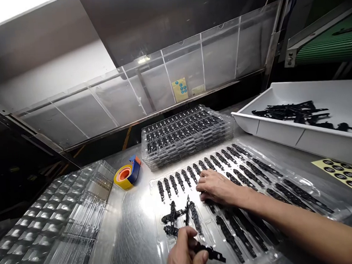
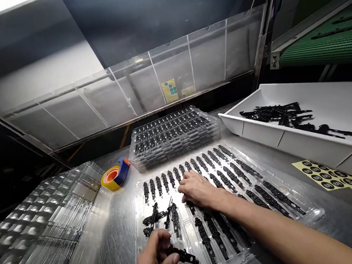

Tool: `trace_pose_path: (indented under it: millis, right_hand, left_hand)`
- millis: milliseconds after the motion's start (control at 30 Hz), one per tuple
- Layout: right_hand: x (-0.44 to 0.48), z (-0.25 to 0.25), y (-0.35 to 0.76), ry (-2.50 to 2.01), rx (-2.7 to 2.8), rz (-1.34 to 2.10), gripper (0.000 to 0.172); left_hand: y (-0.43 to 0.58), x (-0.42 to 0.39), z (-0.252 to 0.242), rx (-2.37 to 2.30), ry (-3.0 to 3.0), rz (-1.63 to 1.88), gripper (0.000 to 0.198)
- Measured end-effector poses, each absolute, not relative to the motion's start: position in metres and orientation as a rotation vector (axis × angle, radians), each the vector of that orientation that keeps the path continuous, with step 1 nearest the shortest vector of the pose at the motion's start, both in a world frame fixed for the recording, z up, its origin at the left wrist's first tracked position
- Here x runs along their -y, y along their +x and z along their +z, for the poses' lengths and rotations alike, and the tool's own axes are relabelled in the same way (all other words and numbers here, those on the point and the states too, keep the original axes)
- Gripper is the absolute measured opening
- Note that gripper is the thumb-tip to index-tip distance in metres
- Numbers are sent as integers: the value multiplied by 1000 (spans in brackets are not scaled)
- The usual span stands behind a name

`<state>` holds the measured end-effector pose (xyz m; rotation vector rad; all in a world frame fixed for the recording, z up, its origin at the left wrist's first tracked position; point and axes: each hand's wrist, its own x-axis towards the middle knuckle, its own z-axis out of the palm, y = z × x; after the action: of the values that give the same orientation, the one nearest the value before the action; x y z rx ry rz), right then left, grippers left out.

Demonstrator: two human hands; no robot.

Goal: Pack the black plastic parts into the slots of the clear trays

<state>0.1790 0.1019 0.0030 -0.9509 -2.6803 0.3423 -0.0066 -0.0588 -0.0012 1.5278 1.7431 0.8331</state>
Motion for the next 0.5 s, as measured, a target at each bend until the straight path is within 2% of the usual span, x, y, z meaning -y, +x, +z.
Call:
trace_pose_path:
  millis: [100,233,333,500]
  right_hand:
    - [-96,4,185,-945,2681,326,8]
    - [-83,11,197,-961,2581,382,15]
    - [-73,16,205,-917,2466,446,15]
    - [-64,20,203,-872,2418,512,11]
  left_hand:
    - [6,29,19,-1657,1702,505,21]
    - [28,7,22,-1669,1997,260,40]
    - [36,9,9,-1758,2123,277,49]
    - [33,24,-7,-1838,2223,343,29]
